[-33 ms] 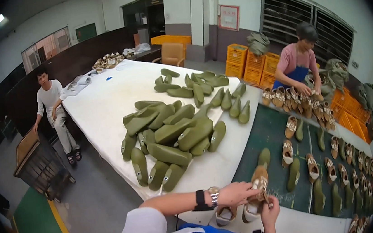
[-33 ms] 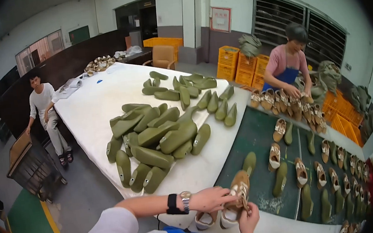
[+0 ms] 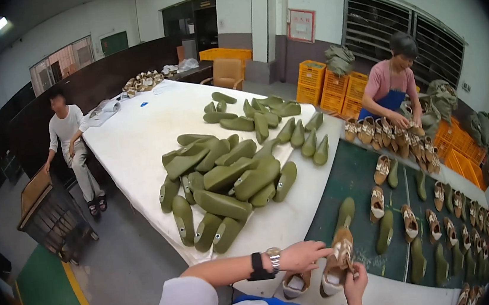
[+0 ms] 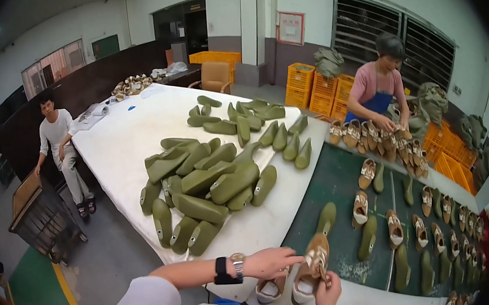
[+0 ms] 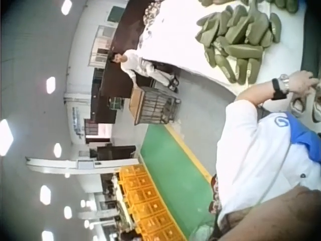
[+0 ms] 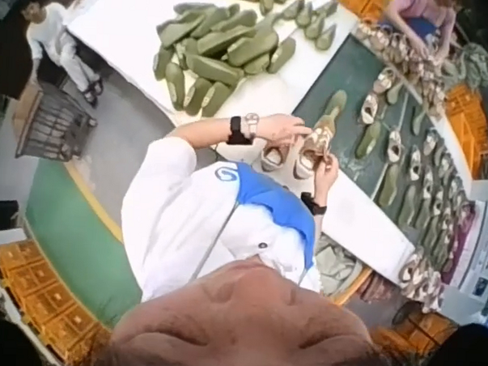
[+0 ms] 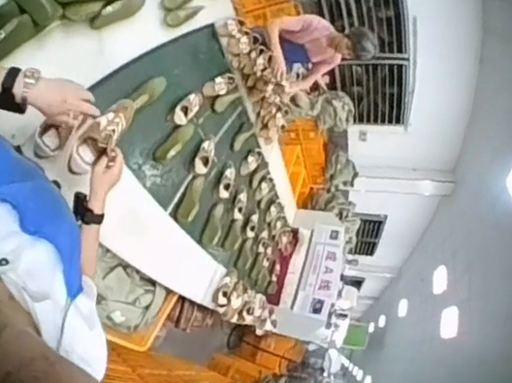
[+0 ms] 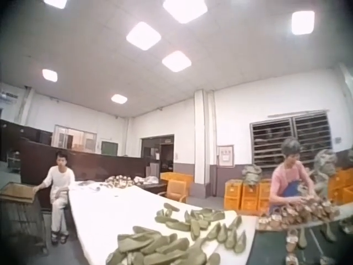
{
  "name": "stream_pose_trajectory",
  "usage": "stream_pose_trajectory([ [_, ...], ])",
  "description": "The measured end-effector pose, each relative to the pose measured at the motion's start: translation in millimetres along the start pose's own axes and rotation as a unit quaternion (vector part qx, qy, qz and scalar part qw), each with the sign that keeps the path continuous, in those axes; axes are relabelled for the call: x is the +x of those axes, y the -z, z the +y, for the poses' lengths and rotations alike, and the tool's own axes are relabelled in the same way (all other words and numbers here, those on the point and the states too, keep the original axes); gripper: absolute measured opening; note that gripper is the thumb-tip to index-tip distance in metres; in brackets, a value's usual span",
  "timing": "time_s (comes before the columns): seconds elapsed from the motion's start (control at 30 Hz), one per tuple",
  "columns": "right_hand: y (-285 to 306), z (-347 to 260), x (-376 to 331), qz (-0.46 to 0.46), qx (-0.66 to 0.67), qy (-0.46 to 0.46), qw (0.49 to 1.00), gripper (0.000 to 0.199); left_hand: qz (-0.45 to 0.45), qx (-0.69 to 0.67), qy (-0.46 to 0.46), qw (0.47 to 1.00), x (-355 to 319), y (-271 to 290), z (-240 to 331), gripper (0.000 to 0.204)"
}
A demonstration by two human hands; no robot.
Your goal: Assembling shoe components by inserting green lasts into uppers and organizing them on a conveyor belt.
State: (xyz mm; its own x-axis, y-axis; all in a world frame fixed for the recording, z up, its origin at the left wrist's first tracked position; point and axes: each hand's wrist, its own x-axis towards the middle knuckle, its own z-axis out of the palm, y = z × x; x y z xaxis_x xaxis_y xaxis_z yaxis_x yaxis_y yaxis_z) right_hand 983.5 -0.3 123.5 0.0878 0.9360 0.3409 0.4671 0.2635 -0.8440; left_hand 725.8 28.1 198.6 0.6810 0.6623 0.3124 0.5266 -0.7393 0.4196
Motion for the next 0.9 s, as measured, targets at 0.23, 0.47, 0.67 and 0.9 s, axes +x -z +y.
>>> stream_pose_trajectory([
  [0.23,57.3,70.2,-56.8,-0.153,-0.281,-0.071,0.945,0.024,0.135,0.212,0.274,0.928,-70.7,39.5,-145.0,0.054],
  [0.47,40.5,91.0,-60.0,-0.084,-0.215,-0.14,0.963,0.025,0.209,0.119,0.534,0.811,-55.9,87.8,-249.2,0.036],
  [0.67,34.1,99.6,-69.2,-0.016,-0.178,-0.134,0.975,0.025,0.138,0.167,0.569,0.793,-47.8,88.6,-264.2,0.05],
  [0.9,31.4,96.1,-77.9,0.002,-0.171,-0.207,0.963,0.028,0.194,0.117,0.523,0.821,-8.5,97.2,-222.8,0.05],
])
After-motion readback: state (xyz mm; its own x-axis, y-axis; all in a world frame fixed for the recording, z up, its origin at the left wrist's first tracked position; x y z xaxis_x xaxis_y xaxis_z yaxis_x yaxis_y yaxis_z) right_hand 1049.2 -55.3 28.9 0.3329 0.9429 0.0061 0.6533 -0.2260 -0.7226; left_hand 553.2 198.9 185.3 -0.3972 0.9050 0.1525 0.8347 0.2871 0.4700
